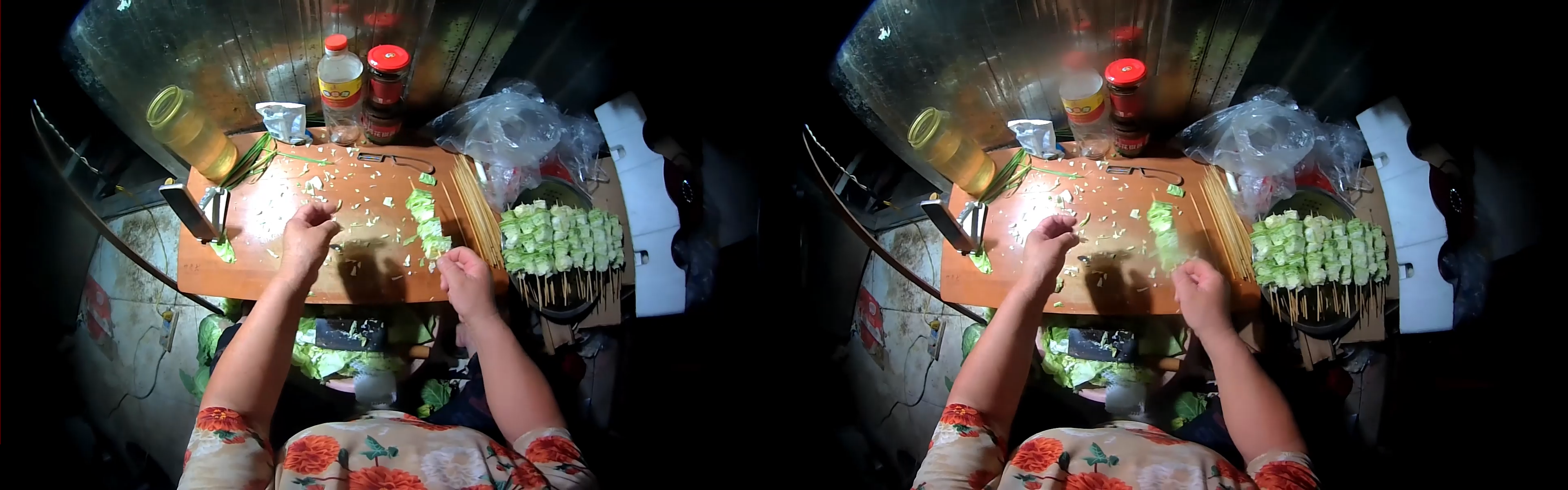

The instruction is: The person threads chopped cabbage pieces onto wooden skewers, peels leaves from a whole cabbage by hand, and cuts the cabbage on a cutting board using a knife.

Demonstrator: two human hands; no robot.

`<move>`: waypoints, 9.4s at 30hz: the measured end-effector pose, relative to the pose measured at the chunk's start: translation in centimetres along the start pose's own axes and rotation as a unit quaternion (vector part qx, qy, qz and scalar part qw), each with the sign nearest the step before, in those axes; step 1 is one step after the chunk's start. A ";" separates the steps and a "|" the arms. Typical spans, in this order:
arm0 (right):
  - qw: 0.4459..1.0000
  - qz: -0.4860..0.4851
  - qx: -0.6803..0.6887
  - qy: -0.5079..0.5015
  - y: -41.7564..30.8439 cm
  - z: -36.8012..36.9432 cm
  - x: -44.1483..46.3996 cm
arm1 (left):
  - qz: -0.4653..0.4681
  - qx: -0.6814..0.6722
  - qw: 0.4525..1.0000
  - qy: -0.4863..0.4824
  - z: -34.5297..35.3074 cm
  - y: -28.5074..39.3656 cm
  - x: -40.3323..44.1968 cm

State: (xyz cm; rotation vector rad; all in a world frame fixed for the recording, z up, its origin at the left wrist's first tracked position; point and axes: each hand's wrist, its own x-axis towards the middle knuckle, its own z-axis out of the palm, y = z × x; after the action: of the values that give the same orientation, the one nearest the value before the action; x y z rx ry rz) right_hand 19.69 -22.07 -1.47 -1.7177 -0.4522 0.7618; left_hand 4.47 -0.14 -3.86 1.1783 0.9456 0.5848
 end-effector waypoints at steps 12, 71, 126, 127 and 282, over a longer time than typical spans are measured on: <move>0.880 -0.001 -0.475 -0.006 6.0 -7.8 3.0 | 0.124 0.579 0.789 0.165 -5.7 -9.7 -1.4; 0.660 0.000 -0.587 -0.469 11.5 7.5 -20.8 | -0.192 0.538 0.810 0.132 -24.5 -29.5 -47.0; 0.657 0.036 -0.599 -0.456 12.6 5.9 -21.6 | -0.448 0.516 0.721 0.116 -27.6 -22.4 -33.0; 0.656 0.033 -0.601 -0.455 12.6 5.9 -21.5 | -0.399 0.540 0.730 0.125 -27.5 -23.1 -33.7; 0.914 0.099 -0.360 -0.160 1.1 9.9 -5.7 | 0.188 0.540 0.820 0.034 -1.5 -1.2 -11.2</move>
State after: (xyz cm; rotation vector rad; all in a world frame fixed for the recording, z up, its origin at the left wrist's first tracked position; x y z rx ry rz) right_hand 8.68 -19.07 -2.49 -2.3570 -0.8722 1.1234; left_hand -2.63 -8.76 -1.70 2.4221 1.1417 0.3696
